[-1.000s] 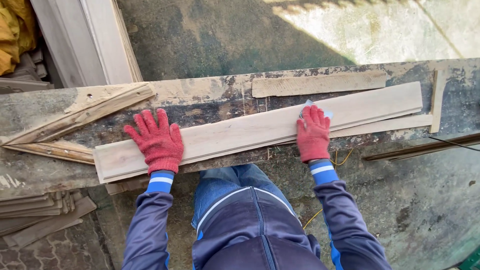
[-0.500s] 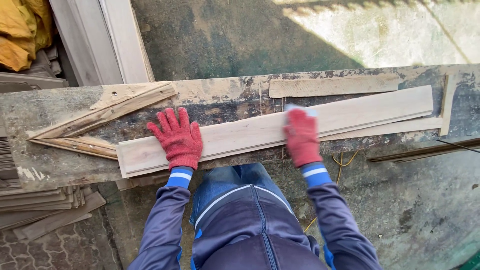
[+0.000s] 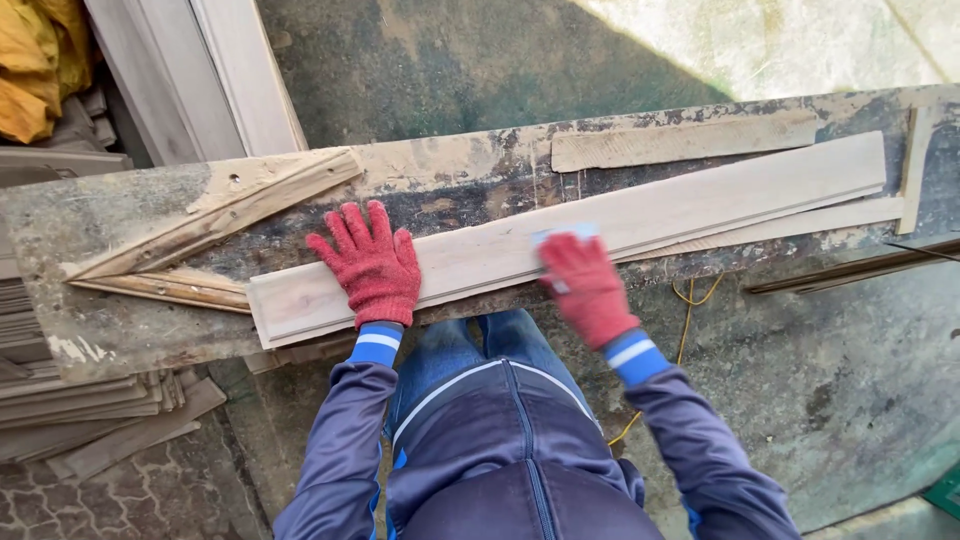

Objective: The recorder picks up a wooden board from a stack, places it on a workbench, and sands its surface by hand using sandpaper.

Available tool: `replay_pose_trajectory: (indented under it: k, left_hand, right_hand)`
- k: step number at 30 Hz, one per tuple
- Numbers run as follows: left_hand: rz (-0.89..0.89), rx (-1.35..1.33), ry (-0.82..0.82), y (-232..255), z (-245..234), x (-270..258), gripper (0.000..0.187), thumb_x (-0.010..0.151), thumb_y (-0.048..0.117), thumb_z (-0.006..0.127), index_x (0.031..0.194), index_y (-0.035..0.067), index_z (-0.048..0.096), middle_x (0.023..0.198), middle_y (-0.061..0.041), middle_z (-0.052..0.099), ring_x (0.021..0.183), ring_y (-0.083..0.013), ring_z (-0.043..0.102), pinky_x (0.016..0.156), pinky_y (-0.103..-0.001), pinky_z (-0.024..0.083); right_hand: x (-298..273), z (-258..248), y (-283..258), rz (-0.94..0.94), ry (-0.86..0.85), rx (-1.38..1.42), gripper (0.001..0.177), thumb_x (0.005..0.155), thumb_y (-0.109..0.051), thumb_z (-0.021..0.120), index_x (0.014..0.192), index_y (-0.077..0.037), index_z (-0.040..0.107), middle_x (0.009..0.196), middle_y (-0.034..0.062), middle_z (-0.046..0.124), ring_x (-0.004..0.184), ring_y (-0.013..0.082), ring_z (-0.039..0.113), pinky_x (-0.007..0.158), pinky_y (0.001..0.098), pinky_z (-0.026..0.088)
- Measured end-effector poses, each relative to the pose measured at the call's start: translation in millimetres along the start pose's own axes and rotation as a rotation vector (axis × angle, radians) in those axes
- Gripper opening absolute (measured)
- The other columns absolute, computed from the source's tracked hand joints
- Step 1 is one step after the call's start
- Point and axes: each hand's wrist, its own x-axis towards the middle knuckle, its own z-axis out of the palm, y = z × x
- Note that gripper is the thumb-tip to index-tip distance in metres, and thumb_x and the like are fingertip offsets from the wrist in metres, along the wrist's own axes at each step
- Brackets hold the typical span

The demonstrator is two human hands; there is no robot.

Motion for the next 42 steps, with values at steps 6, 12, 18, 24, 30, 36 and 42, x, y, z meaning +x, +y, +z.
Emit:
replay_pose_trajectory:
  k: [6,12,18,24,30,36,42]
  left_hand:
    - [-0.001,-0.011,-0.002,2.5,-6.2,2.7,0.059,0.107,0.044,0.042,0.154,0.01,0.053,0.159,-0.026,0.045,0.153,-0.0461,0.029,0.123,-0.072,0.003]
    - [0.014,-0.012,-0.044,-2.5,-4.2,-0.8,0.061,0.107,0.046,0.039,0.154,0.01,0.052,0.16,-0.027,0.043,0.153,-0.0464,0.028,0.123,-0.072,0.002]
    - [-0.009,-0.045,0.02,0.2,-4.5,-3.3,0.061,0.105,0.044,0.044,0.153,0.007,0.054,0.157,-0.029,0.047,0.151,-0.049,0.031,0.122,-0.073,0.003]
    - [0.011,-0.015,-0.023,-0.7,-6.1,-0.3,0.062,0.105,0.045,0.043,0.154,0.009,0.053,0.157,-0.028,0.046,0.152,-0.048,0.03,0.122,-0.073,0.003]
    - [-0.007,0.009,-0.045,0.3,-5.7,3.1,0.061,0.107,0.047,0.039,0.155,0.011,0.052,0.16,-0.025,0.044,0.153,-0.0453,0.029,0.123,-0.071,0.001]
    - [-0.021,0.008,-0.049,2.0,-8.1,0.6,0.061,0.107,0.047,0.041,0.154,0.01,0.053,0.159,-0.026,0.045,0.153,-0.0455,0.029,0.123,-0.071,0.003]
    - [0.005,0.002,-0.026,0.1,-4.8,2.9,0.061,0.106,0.046,0.041,0.154,0.01,0.053,0.158,-0.027,0.046,0.152,-0.0463,0.031,0.122,-0.071,0.005]
  right_hand:
    - [-1.6,13.5,-17.1,0.265,-0.215,-0.226,0.055,0.109,-0.052,0.029,0.151,-0.026,0.054,0.156,0.0027,0.053,0.144,0.0259,0.045,0.127,0.0487,0.023]
    - [19.5,-1.6,-71.3,-0.01,0.123,0.197,0.051,0.099,-0.047,0.058,0.145,-0.024,0.058,0.15,0.0034,0.057,0.145,0.0267,0.046,0.124,0.0518,0.03]
    - [-16.2,3.1,8.2,0.243,-0.08,-0.021,0.046,0.105,-0.049,0.047,0.144,-0.029,0.06,0.147,0.0003,0.061,0.141,0.0238,0.051,0.121,0.0517,0.032]
    - [19.5,-5.0,-79.4,0.044,0.06,0.16,0.048,0.101,-0.045,0.056,0.141,-0.02,0.062,0.151,0.0071,0.056,0.147,0.0301,0.043,0.124,0.0545,0.027]
    - [-8.8,-10.1,-0.3,0.269,-0.069,0.0,0.047,0.106,-0.053,0.045,0.144,-0.033,0.061,0.152,-0.003,0.057,0.147,0.0208,0.044,0.124,0.0516,0.025]
    - [17.2,-7.5,-69.4,0.165,0.042,0.063,0.048,0.1,-0.045,0.055,0.142,-0.022,0.062,0.147,0.0062,0.059,0.144,0.0292,0.046,0.123,0.0533,0.028]
    - [-6.6,-23.3,-11.3,0.217,-0.047,-0.039,0.043,0.103,-0.05,0.053,0.142,-0.033,0.063,0.151,-0.0052,0.058,0.146,0.0205,0.044,0.124,0.0523,0.025]
